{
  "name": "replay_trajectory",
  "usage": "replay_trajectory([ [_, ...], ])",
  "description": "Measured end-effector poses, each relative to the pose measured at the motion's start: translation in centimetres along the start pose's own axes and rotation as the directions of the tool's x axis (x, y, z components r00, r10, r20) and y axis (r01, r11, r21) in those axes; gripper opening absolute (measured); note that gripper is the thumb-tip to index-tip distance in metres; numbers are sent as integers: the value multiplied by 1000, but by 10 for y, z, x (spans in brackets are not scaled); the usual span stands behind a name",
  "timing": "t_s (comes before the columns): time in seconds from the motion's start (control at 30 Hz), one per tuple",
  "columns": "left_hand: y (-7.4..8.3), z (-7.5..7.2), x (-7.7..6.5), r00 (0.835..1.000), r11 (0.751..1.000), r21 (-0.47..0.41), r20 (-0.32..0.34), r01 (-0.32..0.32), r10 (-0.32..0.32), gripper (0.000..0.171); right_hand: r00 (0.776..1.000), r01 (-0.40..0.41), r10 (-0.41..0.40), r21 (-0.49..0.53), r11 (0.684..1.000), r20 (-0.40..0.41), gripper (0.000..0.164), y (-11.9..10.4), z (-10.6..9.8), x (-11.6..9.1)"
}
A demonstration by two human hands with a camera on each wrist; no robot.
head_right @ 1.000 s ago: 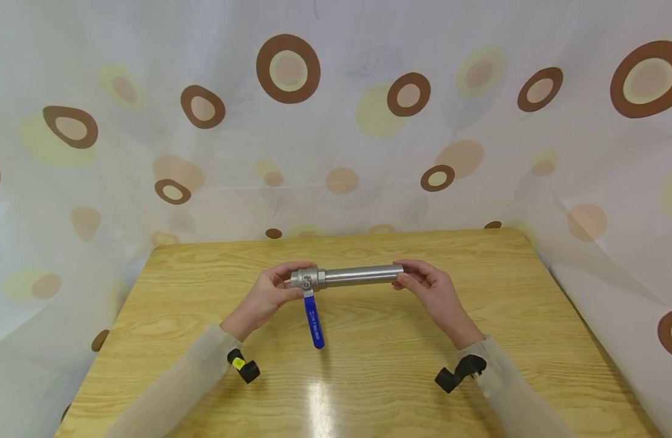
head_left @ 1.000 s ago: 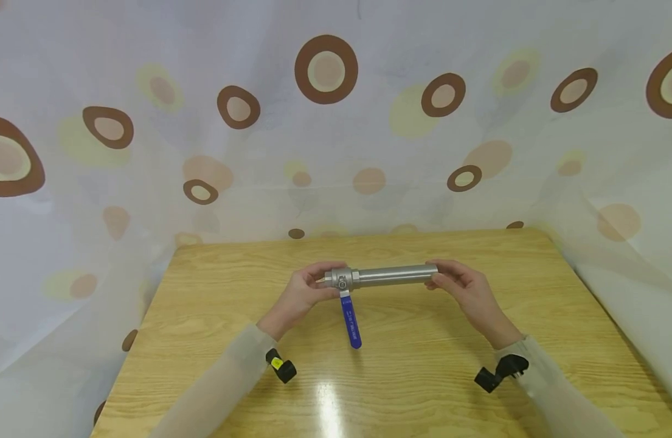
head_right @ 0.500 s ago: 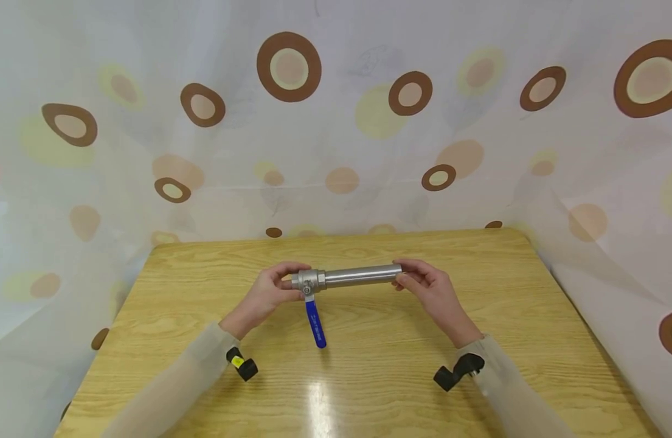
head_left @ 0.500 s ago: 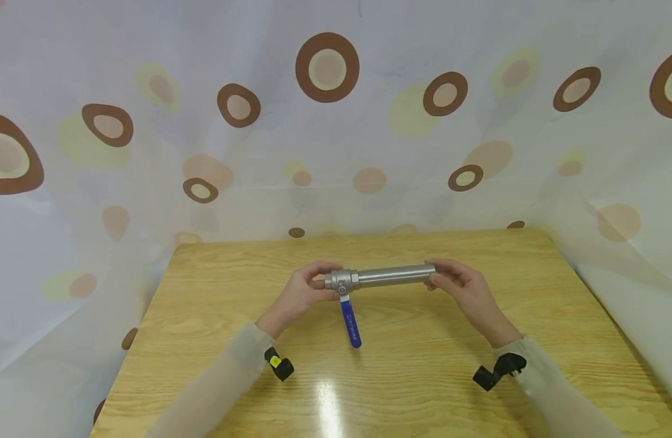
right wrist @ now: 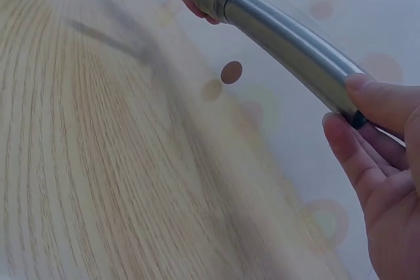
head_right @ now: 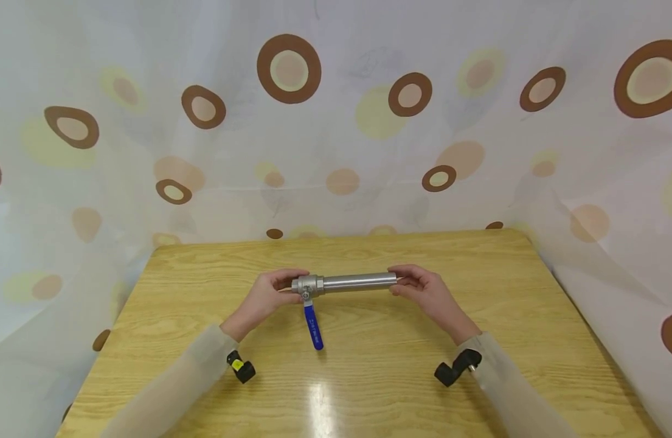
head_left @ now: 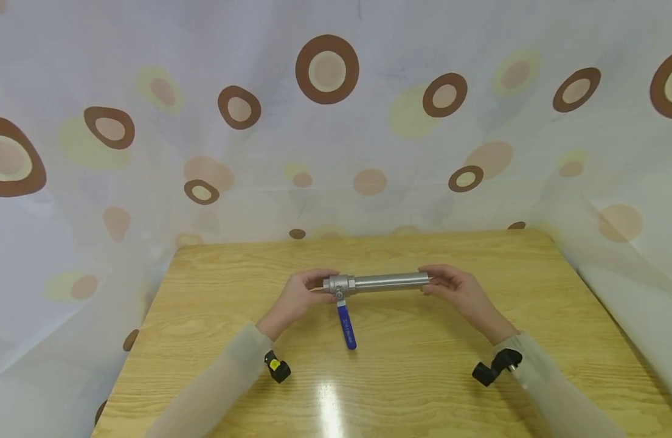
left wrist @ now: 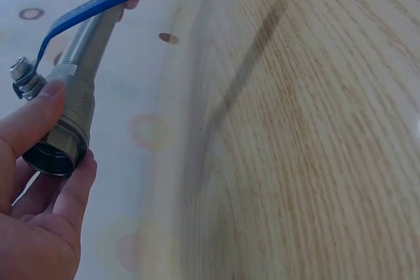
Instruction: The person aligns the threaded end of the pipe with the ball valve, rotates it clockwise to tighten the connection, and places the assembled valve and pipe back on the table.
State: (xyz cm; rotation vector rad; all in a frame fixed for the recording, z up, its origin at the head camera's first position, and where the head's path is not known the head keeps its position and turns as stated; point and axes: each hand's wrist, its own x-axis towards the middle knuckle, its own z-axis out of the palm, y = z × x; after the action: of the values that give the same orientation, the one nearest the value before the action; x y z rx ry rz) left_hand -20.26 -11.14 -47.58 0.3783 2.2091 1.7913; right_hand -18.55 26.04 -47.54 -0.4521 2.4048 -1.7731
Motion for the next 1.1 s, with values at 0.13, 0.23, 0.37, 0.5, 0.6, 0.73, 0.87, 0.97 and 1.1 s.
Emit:
replay_trajectory([
  [0.13,-7,1,1,1000,999,50,-26,9,-7,50,999,-28,29,-57,998,19,47,5,-1,6],
  [0.23,-10,3,2,999,997,73,-39,12,-9,49,999,-35,36,-71,997,9,46,12,-1,10],
  [0.37,-12,5,2,999,992,124,-54,13,-6,48,999,-31,32,-97,995,5,45,21,-1,15],
  [0.5,-15,6,3,998,988,153,-66,14,-4,48,999,-15,19,-141,990,29,42,30,-2,20],
  [0.6,-20,6,5,998,987,156,-66,29,-19,49,998,-15,24,-150,989,57,41,35,-2,24],
  [0.73,-24,7,6,998,985,168,-60,42,-33,48,996,-21,34,-145,989,84,41,38,-2,27],
  [0.87,-25,7,6,997,985,166,-62,48,-38,47,995,-17,32,-161,987,92,40,41,-2,30],
  [0.97,-26,8,6,997,985,162,-63,60,-50,48,995,-14,31,-168,986,99,40,43,-2,32],
  [1.1,-28,9,7,996,982,174,-58,77,-67,48,994,-33,52,-178,983,100,40,48,-2,32],
])
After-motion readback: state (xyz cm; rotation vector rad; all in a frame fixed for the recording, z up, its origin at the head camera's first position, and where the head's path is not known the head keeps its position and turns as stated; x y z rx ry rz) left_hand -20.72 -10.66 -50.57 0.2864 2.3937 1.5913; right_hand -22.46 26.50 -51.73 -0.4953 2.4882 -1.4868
